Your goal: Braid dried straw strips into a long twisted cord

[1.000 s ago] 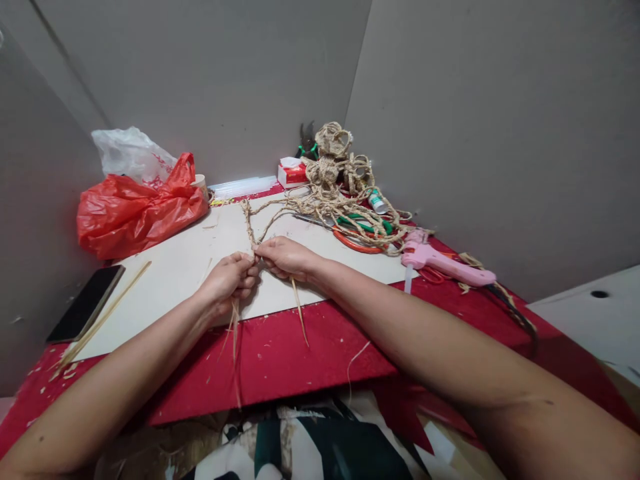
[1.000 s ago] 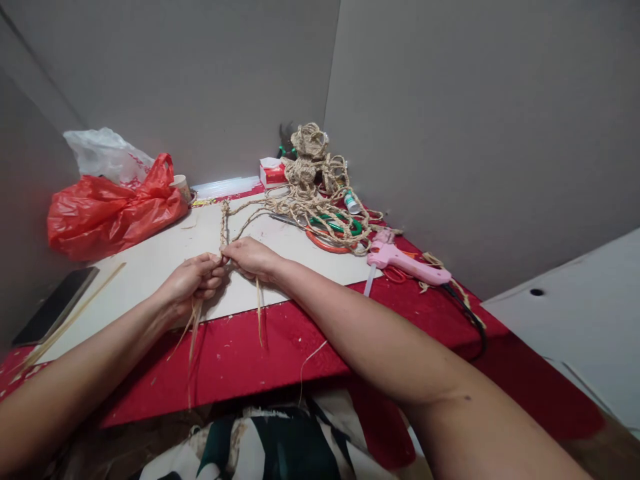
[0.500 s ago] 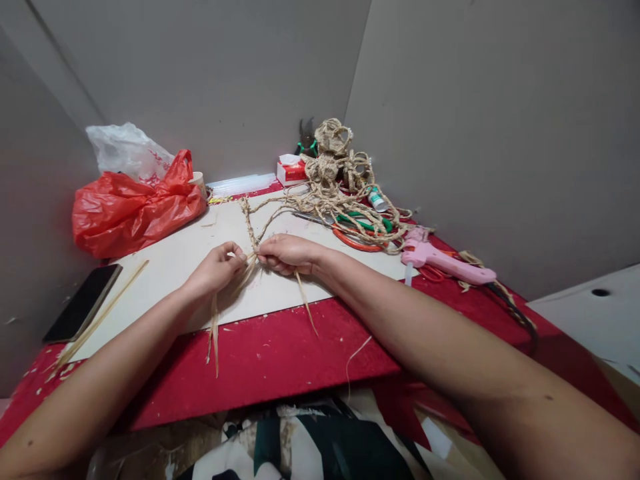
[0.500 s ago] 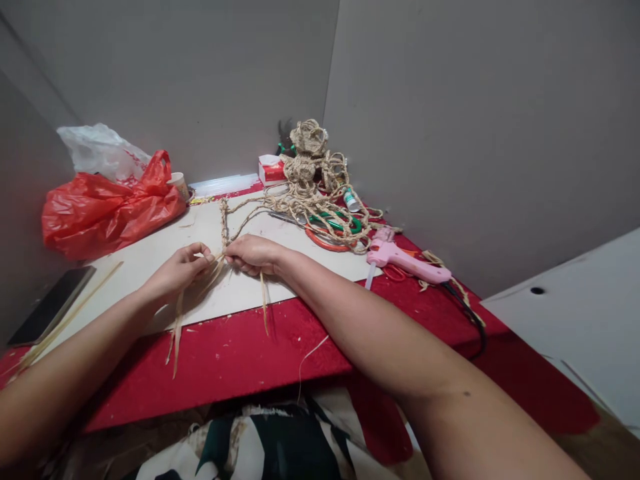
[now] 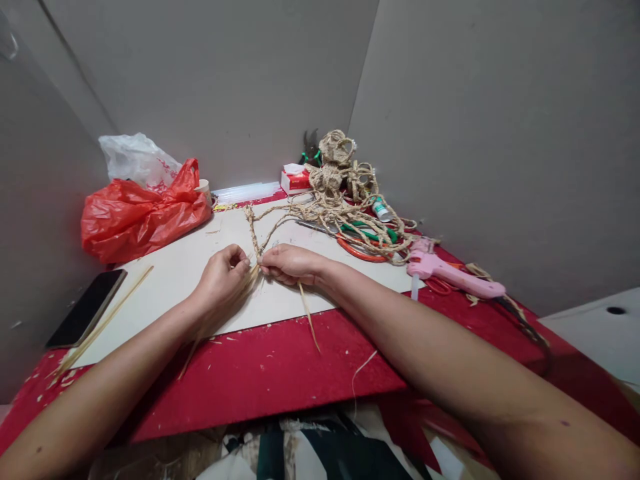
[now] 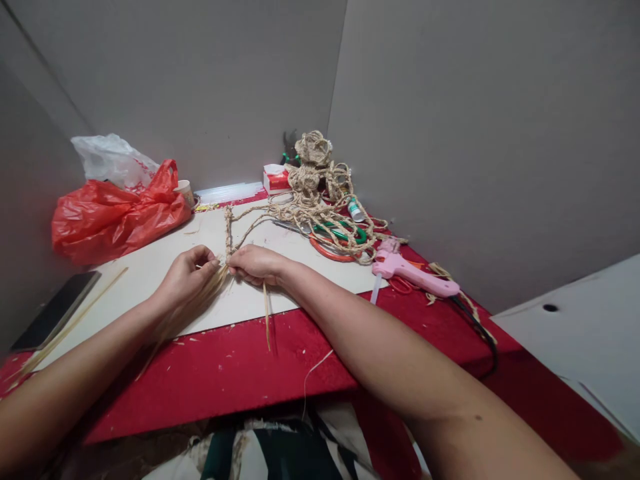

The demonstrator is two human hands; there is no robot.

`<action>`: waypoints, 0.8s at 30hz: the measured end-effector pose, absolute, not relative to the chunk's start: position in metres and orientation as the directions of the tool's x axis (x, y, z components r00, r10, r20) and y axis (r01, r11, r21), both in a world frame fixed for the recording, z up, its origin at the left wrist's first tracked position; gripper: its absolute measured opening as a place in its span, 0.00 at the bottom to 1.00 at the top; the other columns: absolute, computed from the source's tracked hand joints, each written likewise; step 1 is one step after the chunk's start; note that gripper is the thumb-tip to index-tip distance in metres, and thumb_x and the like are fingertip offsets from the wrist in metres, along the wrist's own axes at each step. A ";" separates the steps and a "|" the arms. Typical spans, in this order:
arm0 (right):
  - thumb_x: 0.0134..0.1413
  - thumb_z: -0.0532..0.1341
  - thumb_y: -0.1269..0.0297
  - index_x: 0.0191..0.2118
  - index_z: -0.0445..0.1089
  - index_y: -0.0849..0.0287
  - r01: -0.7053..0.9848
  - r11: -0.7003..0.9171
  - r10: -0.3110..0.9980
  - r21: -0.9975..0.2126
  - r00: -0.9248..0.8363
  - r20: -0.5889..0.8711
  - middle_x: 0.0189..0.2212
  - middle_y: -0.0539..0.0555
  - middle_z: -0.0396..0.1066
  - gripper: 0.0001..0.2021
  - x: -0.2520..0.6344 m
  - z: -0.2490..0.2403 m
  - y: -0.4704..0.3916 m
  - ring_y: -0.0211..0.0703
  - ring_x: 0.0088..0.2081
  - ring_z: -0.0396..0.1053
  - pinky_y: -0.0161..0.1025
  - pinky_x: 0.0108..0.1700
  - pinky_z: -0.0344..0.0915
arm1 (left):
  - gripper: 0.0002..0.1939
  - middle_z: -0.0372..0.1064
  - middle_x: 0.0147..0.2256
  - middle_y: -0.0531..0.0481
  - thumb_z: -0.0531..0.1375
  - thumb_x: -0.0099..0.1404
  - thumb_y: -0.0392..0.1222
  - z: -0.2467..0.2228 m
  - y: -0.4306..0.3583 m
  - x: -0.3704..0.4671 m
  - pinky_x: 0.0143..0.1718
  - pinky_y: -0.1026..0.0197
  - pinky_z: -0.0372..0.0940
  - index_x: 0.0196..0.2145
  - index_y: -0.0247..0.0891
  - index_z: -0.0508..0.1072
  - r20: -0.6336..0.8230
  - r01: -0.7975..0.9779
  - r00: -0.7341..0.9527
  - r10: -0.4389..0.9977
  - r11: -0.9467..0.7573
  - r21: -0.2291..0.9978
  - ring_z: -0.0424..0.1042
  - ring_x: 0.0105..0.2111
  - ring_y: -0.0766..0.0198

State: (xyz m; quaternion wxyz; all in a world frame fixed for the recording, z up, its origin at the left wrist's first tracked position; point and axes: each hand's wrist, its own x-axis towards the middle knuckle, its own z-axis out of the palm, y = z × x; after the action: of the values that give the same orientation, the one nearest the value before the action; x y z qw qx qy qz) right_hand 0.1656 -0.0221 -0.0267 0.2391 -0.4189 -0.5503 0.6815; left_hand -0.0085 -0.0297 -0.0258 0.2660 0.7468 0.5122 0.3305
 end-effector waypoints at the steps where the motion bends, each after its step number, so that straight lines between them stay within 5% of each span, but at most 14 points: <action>1: 0.57 0.50 0.73 0.23 0.59 0.61 0.134 -0.279 0.788 -0.951 -0.534 -0.307 0.08 0.41 0.47 0.12 0.166 -0.027 -0.022 0.26 0.10 0.38 0.27 0.12 0.36 | 0.05 0.63 0.23 0.53 0.58 0.57 0.39 -0.024 -0.031 -0.007 0.28 0.65 0.54 0.25 0.36 0.66 0.187 0.544 0.248 0.950 -0.297 0.785 0.60 0.24 0.69; 5: 0.57 0.49 0.74 0.23 0.60 0.62 0.136 -0.282 0.793 -0.950 -0.523 -0.311 0.08 0.41 0.48 0.13 0.166 -0.027 -0.022 0.27 0.10 0.39 0.27 0.12 0.36 | 0.06 0.62 0.19 0.54 0.61 0.54 0.39 -0.017 -0.034 -0.004 0.21 0.66 0.50 0.24 0.35 0.67 -0.068 0.301 0.254 0.965 -0.012 0.953 0.56 0.18 0.73; 9: 0.58 0.50 0.74 0.23 0.61 0.62 0.133 -0.282 0.793 -0.950 -0.526 -0.309 0.08 0.41 0.48 0.12 0.165 -0.027 -0.022 0.26 0.09 0.39 0.27 0.12 0.36 | 0.07 0.63 0.17 0.52 0.62 0.50 0.34 -0.017 -0.033 -0.002 0.20 0.67 0.51 0.21 0.34 0.66 -0.252 0.152 0.253 0.934 0.219 0.964 0.58 0.16 0.73; 17: 0.60 0.48 0.73 0.26 0.62 0.62 0.131 -0.274 0.775 -0.953 -0.556 -0.299 0.09 0.41 0.48 0.12 0.165 -0.031 -0.021 0.27 0.09 0.39 0.27 0.11 0.37 | 0.10 0.60 0.14 0.54 0.61 0.51 0.30 -0.023 -0.030 0.003 0.18 0.68 0.46 0.19 0.35 0.63 -0.209 0.178 0.219 0.953 0.171 0.969 0.54 0.14 0.75; 24: 0.62 0.48 0.69 0.26 0.60 0.61 0.128 -0.252 0.777 -0.959 -0.563 -0.279 0.09 0.41 0.47 0.13 0.166 -0.029 -0.023 0.27 0.10 0.39 0.28 0.12 0.37 | 0.09 0.63 0.17 0.55 0.61 0.51 0.29 -0.019 -0.026 0.000 0.18 0.68 0.47 0.29 0.36 0.65 -0.189 0.152 0.299 0.935 0.149 0.977 0.56 0.15 0.75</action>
State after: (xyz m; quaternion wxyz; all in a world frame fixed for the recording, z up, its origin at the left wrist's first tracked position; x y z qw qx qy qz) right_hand 0.1658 -0.0225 -0.0287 0.2382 -0.4019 -0.5633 0.6815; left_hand 0.0005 -0.0256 -0.0192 0.5810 0.5586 0.4865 0.3372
